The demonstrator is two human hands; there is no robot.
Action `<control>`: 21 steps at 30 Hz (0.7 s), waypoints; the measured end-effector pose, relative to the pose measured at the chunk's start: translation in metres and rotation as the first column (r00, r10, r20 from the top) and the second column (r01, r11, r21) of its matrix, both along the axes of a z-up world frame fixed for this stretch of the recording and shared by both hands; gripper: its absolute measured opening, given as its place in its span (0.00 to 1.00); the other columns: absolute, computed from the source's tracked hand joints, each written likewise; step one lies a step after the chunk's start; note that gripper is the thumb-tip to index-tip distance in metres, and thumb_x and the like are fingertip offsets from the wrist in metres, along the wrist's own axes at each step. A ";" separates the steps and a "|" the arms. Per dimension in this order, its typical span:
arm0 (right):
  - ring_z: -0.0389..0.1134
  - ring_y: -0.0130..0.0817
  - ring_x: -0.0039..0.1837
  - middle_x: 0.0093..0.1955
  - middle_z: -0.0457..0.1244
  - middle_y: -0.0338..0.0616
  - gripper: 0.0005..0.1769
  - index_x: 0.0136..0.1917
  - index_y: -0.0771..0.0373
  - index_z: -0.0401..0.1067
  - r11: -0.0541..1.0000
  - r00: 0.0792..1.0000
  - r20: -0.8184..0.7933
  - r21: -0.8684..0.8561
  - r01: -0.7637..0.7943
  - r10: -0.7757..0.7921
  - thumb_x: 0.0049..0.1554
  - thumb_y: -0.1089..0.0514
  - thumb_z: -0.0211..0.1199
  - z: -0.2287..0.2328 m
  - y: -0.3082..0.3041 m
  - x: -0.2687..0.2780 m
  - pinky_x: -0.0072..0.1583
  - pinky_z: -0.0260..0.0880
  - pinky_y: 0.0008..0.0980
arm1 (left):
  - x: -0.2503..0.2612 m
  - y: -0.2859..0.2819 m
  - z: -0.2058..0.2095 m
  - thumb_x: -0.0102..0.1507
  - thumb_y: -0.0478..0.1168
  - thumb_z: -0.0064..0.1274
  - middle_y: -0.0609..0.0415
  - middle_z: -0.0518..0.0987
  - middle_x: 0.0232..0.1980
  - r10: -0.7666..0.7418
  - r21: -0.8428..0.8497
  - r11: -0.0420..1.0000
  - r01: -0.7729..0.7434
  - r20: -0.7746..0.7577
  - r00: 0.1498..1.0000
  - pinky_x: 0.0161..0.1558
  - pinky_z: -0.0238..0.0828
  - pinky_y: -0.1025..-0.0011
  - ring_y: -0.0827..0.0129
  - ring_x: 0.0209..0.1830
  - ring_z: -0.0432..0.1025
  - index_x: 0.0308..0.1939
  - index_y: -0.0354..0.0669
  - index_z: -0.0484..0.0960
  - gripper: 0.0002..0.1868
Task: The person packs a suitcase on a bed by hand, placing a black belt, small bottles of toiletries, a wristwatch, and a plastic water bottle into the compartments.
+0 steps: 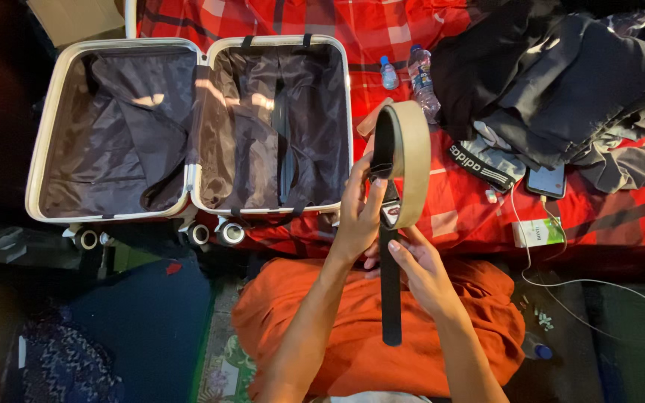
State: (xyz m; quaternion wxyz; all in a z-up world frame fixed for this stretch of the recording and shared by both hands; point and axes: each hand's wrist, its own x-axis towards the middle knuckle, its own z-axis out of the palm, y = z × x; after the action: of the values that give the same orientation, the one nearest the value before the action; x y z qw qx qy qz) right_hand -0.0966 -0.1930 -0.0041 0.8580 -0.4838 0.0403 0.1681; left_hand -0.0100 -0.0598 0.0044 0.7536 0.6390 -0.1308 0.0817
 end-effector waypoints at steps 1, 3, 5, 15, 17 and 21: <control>0.74 0.37 0.49 0.53 0.68 0.57 0.29 0.78 0.66 0.54 0.998 0.999 0.034 -0.061 -0.014 0.016 0.66 0.58 0.51 0.007 0.001 -0.001 0.50 0.79 0.37 | 0.001 0.000 -0.003 0.74 0.38 0.43 0.49 0.76 0.61 0.000 0.001 1.000 0.000 -0.001 1.000 0.65 0.65 0.71 0.69 0.62 0.69 0.70 0.30 0.68 0.21; 0.72 0.37 0.47 0.53 0.69 0.59 0.32 0.81 0.62 0.48 0.995 0.994 0.108 -0.098 -0.003 0.013 0.66 0.59 0.51 0.018 0.003 -0.002 0.48 0.76 0.34 | 0.004 0.000 -0.010 0.74 0.37 0.43 0.50 0.74 0.65 -0.044 -0.133 0.990 0.047 0.024 0.999 0.69 0.62 0.70 0.71 0.67 0.67 0.72 0.31 0.66 0.23; 0.71 0.36 0.46 0.53 0.69 0.61 0.37 0.84 0.58 0.42 0.991 0.983 0.185 -0.134 0.010 0.015 0.66 0.60 0.51 0.024 0.004 -0.004 0.47 0.73 0.31 | 0.006 0.003 -0.017 0.75 0.35 0.45 0.50 0.76 0.62 -0.060 -0.127 0.990 0.063 0.029 0.998 0.66 0.65 0.71 0.71 0.64 0.69 0.71 0.29 0.69 0.21; 0.73 0.42 0.61 0.61 0.68 0.62 0.19 0.71 0.66 0.55 0.970 0.895 0.441 -0.183 0.161 -0.065 0.67 0.64 0.46 0.032 -0.004 -0.019 0.66 0.71 0.39 | 0.011 0.006 -0.047 0.68 0.34 0.52 0.53 0.80 0.57 -0.109 -0.110 0.990 0.085 -0.237 0.965 0.36 0.62 0.78 0.80 0.39 0.67 0.73 0.28 0.69 0.29; 0.71 0.41 0.65 0.64 0.66 0.60 0.20 0.70 0.67 0.55 0.961 0.849 0.519 -0.176 0.214 -0.094 0.66 0.67 0.50 0.023 -0.004 -0.018 0.68 0.70 0.37 | 0.011 0.004 -0.045 0.69 0.34 0.52 0.52 0.79 0.61 -0.102 -0.110 0.990 0.082 -0.183 0.978 0.47 0.67 0.76 0.79 0.49 0.70 0.72 0.29 0.69 0.28; 0.70 0.33 0.52 0.52 0.69 0.50 0.12 0.62 0.69 0.69 0.813 0.838 0.516 -0.402 0.421 -0.178 0.65 0.73 0.58 0.000 -0.006 -0.016 0.59 0.70 0.29 | 0.006 0.005 -0.038 0.68 0.32 0.52 0.48 0.77 0.66 -0.071 -0.024 0.997 0.069 -0.080 0.994 0.64 0.71 0.71 0.72 0.63 0.73 0.73 0.32 0.69 0.27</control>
State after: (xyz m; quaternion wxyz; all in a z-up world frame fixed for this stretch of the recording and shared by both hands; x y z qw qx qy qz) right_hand -0.1127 -0.1988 -0.0041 0.7030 -0.7017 -0.0417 -0.1080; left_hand -0.0040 -0.0548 -0.0336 0.7674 0.6288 -0.1216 0.0305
